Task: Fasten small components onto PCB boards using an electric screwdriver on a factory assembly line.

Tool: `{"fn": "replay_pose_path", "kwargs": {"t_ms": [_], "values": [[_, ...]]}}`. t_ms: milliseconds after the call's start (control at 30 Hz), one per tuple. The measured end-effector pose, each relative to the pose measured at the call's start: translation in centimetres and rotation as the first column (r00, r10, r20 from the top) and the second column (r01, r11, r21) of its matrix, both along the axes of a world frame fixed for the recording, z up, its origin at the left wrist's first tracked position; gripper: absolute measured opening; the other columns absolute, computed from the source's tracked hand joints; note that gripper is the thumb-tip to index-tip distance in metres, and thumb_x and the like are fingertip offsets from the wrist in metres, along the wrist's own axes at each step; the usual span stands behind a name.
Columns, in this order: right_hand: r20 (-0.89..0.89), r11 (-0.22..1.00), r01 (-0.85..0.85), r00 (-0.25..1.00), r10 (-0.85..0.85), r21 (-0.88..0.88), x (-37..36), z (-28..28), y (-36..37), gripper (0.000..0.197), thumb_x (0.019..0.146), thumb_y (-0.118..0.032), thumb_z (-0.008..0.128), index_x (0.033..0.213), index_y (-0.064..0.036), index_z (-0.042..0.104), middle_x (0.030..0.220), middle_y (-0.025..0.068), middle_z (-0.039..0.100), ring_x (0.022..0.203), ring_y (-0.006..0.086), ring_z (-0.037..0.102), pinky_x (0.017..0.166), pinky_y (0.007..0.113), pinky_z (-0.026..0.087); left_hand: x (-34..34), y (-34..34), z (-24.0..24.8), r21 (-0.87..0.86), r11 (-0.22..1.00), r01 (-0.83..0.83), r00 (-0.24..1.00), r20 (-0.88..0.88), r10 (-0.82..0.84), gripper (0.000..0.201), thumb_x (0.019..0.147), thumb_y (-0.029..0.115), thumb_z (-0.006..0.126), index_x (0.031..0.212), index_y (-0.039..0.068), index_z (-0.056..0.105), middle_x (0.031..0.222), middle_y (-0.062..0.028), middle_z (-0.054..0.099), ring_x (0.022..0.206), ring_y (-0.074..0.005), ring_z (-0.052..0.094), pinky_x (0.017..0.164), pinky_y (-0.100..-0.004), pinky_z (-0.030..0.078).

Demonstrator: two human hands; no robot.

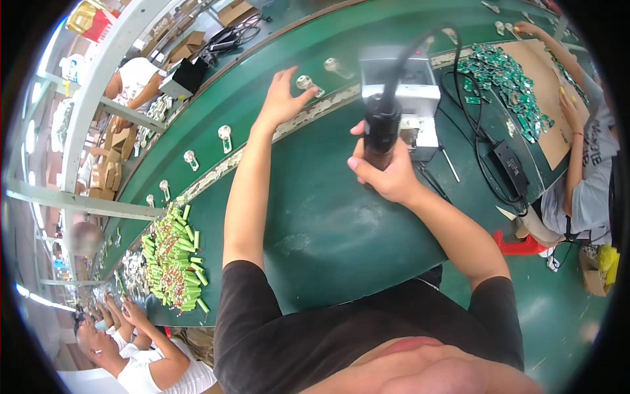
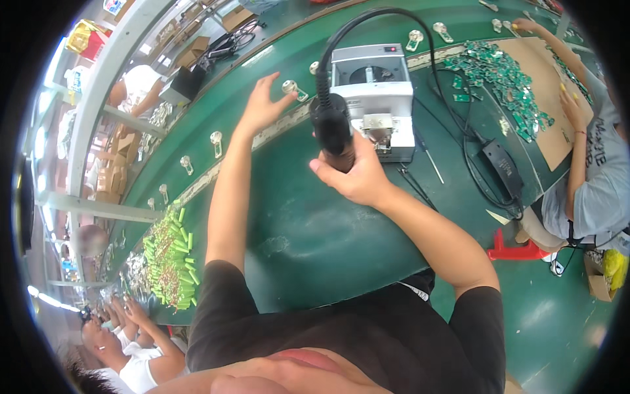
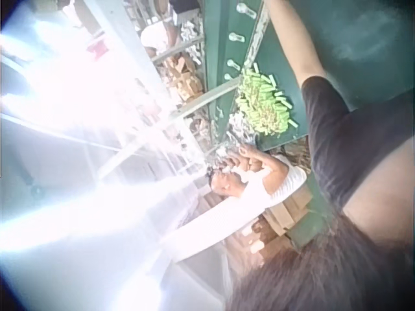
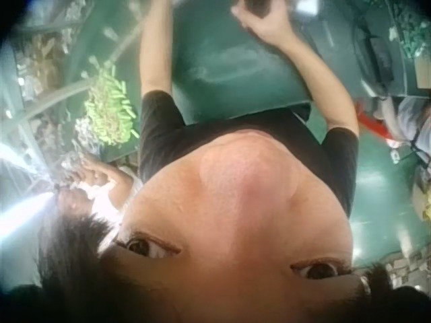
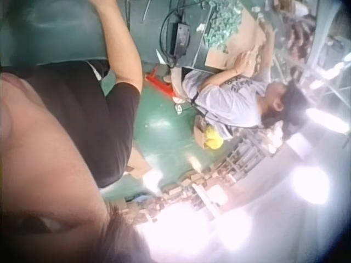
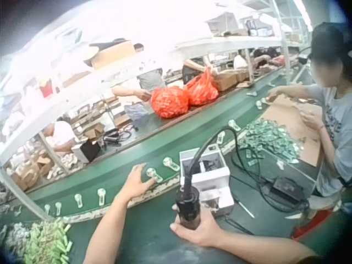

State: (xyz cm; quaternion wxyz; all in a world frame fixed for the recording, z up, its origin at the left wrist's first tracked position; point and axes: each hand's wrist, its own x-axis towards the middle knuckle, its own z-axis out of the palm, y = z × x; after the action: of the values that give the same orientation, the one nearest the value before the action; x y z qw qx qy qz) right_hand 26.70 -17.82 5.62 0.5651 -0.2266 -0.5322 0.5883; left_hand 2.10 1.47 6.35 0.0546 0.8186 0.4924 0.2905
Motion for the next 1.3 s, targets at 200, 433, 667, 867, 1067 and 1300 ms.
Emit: {"fn": "replay_pose_path", "kwargs": {"t_ms": [200, 433, 667, 867, 1067, 1300], "values": [[-0.015, 0.992, -0.052, 0.998, 0.054, 0.117, 0.2, 0.0, 0.3, 0.045, 0.094, 0.003, 0.066, 0.133, -0.0006, 0.044, 0.087, 0.0058, 0.063, 0.082, 0.0129, 0.063, 0.076, 0.030, 0.051, 0.4, 3.0, -4.6, -0.049, 0.982, -0.181, 0.983, -0.040, 0.179, 0.097, 0.081, 0.053, 0.082, 0.148, -0.008, 0.046, 0.152, -0.0257, 0.048, 0.140, -0.0400, 0.048, 0.117, -0.0438, 0.040], [-0.130, 0.999, 0.040, 0.991, -0.045, -0.035, 1.5, 2.3, 0.1, 0.030, 0.092, 0.003, 0.068, 0.118, -0.0005, 0.053, 0.071, 0.0004, 0.060, 0.054, 0.0084, 0.057, 0.052, 0.026, 0.046, 1.8, -5.6, -1.3, 0.008, 0.996, -0.091, 0.993, 0.077, 0.090, 0.084, 0.073, 0.034, 0.089, 0.138, -0.007, 0.055, 0.140, -0.0198, 0.052, 0.130, -0.0377, 0.055, 0.109, -0.0430, 0.048], [-0.186, 0.815, 0.332, 0.943, -0.276, 0.475, 7.4, 5.7, 2.8, 0.042, 0.094, 0.003, 0.053, 0.135, -0.0037, 0.047, 0.069, 0.0053, 0.046, 0.054, 0.0167, 0.045, 0.056, 0.037, 0.043, 5.6, -18.8, -1.2, -0.138, 0.910, 0.390, 0.898, 0.276, -0.343, 0.058, 0.069, 0.015, 0.090, 0.118, 0.006, 0.060, 0.125, -0.0147, 0.057, 0.112, -0.0338, 0.063, 0.093, -0.0407, 0.056], [-0.018, 0.774, 0.535, 0.826, -0.563, 0.337, 3.4, 6.8, 2.7, 0.023, 0.097, -0.005, 0.058, 0.115, -0.0062, 0.044, 0.066, -0.0011, 0.047, 0.048, 0.0104, 0.049, 0.050, 0.026, 0.045, 5.4, -20.2, -5.0, -0.125, 0.901, 0.416, 0.877, 0.315, -0.362, 0.032, 0.071, 0.018, 0.092, 0.093, 0.008, 0.071, 0.136, -0.0167, 0.056, 0.114, -0.0357, 0.065, 0.092, -0.0417, 0.058], [0.277, 0.887, 0.407, 0.846, -0.456, 0.218, 3.0, 6.9, 1.7, 0.028, 0.100, -0.011, 0.059, 0.122, -0.0088, 0.042, 0.063, -0.0014, 0.045, 0.044, 0.0096, 0.044, 0.046, 0.026, 0.044, 4.8, -20.9, -5.8, -0.133, 0.900, 0.415, 0.878, 0.320, -0.357, 0.025, 0.072, 0.014, 0.090, 0.091, 0.005, 0.078, 0.145, -0.0180, 0.056, 0.126, -0.0355, 0.063, 0.106, -0.0422, 0.054], [0.003, 0.954, -0.075, 0.997, 0.077, 0.289, 3.4, 1.9, 2.0, 0.036, 0.097, -0.006, 0.041, 0.130, -0.0118, 0.053, 0.072, 0.0016, 0.043, 0.057, 0.0144, 0.042, 0.059, 0.034, 0.041, 5.2, -20.5, -5.9, -0.076, 0.893, 0.444, 0.869, 0.280, -0.408, 0.024, 0.073, 0.015, 0.089, 0.091, 0.004, 0.079, 0.144, -0.0180, 0.056, 0.122, -0.0349, 0.064, 0.102, -0.0414, 0.056]]}}
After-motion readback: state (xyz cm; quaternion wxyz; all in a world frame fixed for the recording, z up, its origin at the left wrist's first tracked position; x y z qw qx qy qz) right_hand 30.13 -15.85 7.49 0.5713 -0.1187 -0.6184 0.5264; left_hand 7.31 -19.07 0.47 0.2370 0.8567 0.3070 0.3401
